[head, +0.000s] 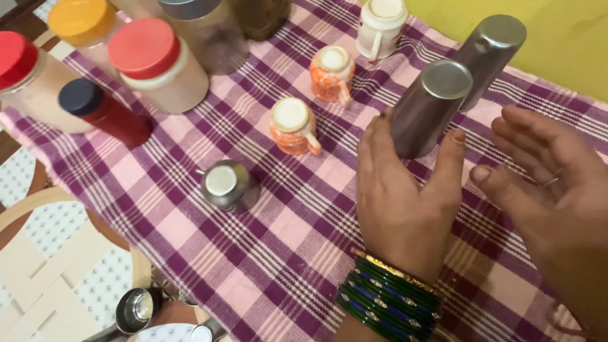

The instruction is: The person wipes several metal cups and small containers with a cloth and then places them on a table alongside various plastic jars and containers.

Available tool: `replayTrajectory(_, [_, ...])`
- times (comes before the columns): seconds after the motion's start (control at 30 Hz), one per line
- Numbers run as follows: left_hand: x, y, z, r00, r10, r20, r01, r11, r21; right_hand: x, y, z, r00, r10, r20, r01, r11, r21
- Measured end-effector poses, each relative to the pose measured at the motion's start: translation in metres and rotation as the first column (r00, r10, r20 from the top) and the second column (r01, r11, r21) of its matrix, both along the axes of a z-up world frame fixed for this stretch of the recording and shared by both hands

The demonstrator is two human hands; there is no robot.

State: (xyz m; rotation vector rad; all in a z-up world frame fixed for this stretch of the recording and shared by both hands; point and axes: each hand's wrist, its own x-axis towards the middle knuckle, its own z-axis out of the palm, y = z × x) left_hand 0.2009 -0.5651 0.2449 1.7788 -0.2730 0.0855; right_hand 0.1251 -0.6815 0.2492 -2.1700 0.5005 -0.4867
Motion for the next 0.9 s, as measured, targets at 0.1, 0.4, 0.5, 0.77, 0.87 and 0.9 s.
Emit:
replayTrajectory(0.1, [-0.008,0.015,0.011,1.0,0.011,0.009,-0.01,0.999,-0.05,-0.002,0.016,0.007,0.999,0.008,0.042,-0.011,0.998,0.066])
replayTrajectory(0.4, [-0.025,0.067,0.034,0.994,0.057,-0.094,-0.068,0.99,-0.126,-0.001,0.081,0.021,0.98,0.12,0.158,-0.158,0.954,0.255])
replayTrajectory(0.5, [-0.028,0.088,0.035,0.995,0.097,-0.037,-0.1,0.991,-0.085,-0.002,0.105,0.025,0.966,0.171,0.196,-0.23,0.912,0.341])
replayTrajectory(0.77, [-0.03,0.155,0.04,0.978,0.153,-0.139,-0.174,0.973,-0.153,0.012,0.173,0.031,0.952,0.215,0.216,-0.288,0.868,0.404])
replayTrajectory(0.87, [-0.03,0.18,0.041,0.967,0.222,-0.122,-0.238,0.962,-0.135,0.017,0.202,0.031,0.949,0.241,0.202,-0.302,0.877,0.373])
replayTrajectory(0.9, [-0.03,0.188,0.04,0.963,0.25,-0.102,-0.262,0.957,-0.125,0.019,0.211,0.029,0.949,0.25,0.191,-0.304,0.886,0.35])
